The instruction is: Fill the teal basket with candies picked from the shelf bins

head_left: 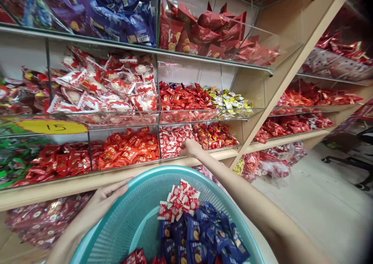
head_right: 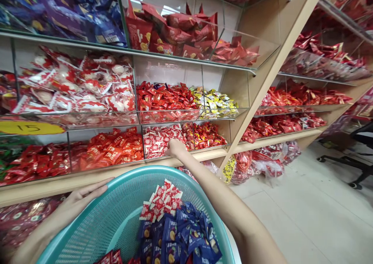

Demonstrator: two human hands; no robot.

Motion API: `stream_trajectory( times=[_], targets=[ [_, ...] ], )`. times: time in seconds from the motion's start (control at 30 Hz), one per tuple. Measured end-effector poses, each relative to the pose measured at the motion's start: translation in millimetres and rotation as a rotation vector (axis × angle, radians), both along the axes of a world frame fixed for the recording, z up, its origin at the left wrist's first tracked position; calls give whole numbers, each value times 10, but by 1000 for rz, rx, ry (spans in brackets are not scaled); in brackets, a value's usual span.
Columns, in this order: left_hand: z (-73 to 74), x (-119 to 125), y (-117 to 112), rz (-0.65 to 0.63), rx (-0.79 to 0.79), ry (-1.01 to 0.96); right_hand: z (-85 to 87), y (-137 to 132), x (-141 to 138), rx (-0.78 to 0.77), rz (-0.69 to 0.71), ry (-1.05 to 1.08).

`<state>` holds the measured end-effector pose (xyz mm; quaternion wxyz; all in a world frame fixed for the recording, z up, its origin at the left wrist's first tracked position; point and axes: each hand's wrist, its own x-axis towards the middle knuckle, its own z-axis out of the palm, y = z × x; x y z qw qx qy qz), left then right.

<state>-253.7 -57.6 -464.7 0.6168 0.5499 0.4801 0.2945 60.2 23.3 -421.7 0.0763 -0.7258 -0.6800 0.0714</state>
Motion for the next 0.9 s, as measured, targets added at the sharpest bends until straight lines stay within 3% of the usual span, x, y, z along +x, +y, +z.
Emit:
stream_trajectory(
  times=[0.3,0.7,0.9],
  targets=[
    [32,35,-25,20,12,-3,-20,26,-61,-30,-35,-53],
    [90,56,-44,31,46,60,195,-184,150,13,38,-25],
    [59,51,-28,29,27,66,109,-186,348,23,67,196]
  ],
)
